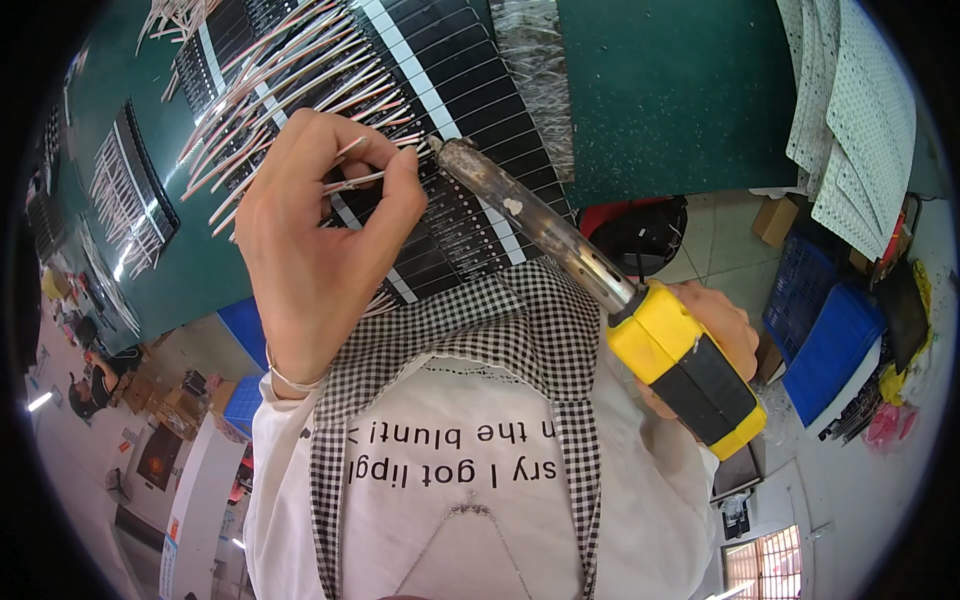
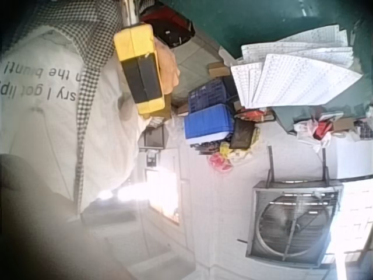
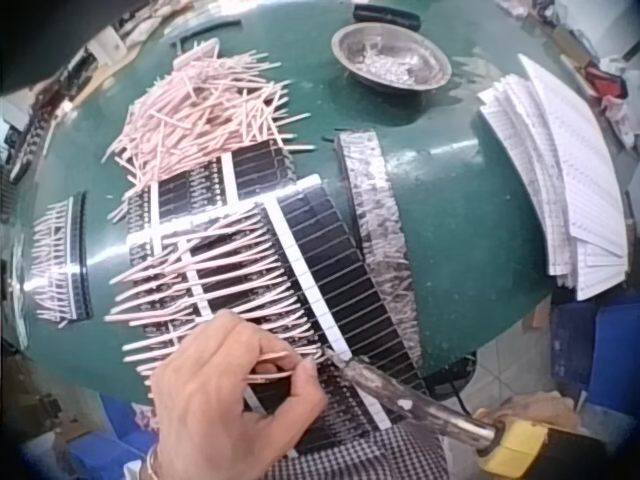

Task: The person solders wire leads onto circuit board strips by positioning the wires onto the contact points and applying a soldering iron.

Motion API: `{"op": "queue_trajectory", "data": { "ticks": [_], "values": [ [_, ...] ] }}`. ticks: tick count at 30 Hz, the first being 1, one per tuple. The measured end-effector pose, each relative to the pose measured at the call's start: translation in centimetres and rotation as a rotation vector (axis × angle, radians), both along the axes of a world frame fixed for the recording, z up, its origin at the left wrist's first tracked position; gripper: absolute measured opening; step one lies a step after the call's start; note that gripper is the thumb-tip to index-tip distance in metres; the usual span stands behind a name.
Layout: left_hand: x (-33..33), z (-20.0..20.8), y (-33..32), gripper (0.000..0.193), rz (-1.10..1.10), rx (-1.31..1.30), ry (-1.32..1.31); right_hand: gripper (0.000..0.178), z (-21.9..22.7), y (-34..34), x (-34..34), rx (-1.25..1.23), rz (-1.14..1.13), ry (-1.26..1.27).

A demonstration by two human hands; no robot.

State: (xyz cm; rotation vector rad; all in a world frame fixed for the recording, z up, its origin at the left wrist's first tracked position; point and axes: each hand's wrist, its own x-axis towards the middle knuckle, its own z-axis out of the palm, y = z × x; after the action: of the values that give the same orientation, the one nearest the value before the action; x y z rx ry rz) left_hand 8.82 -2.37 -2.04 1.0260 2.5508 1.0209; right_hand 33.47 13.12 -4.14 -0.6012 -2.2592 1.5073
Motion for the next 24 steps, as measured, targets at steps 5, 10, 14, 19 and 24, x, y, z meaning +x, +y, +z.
{"op": "queue_trajectory", "data": {
  "ticks": [5,10,14,19,24],
  "values": [
    [0.0,0.0,0.0,0.012,0.009,-0.014,0.015,0.079,0.2,0.0,0.4,0.013,-0.001,-0.063],
    [-0.1,0.0,0.1,0.012,0.011,-0.012,0.007,0.057,-0.6,0.1,1.5,-0.087,-0.036,0.1],
    [-0.2,0.1,0.0,0.013,0.025,-0.021,-0.003,0.063,-0.7,0.8,3.1,-0.063,-0.016,0.015],
    [-0.2,0.0,0.0,0.013,0.01,-0.013,0.004,0.056,-0.1,0.3,2.2,-0.063,-0.082,-0.002],
    [0.0,1.0,-0.1,0.012,0.014,-0.055,-0.007,0.05,0.1,0.0,1.7,0.0,-0.1,-0.138]
  ]
}}
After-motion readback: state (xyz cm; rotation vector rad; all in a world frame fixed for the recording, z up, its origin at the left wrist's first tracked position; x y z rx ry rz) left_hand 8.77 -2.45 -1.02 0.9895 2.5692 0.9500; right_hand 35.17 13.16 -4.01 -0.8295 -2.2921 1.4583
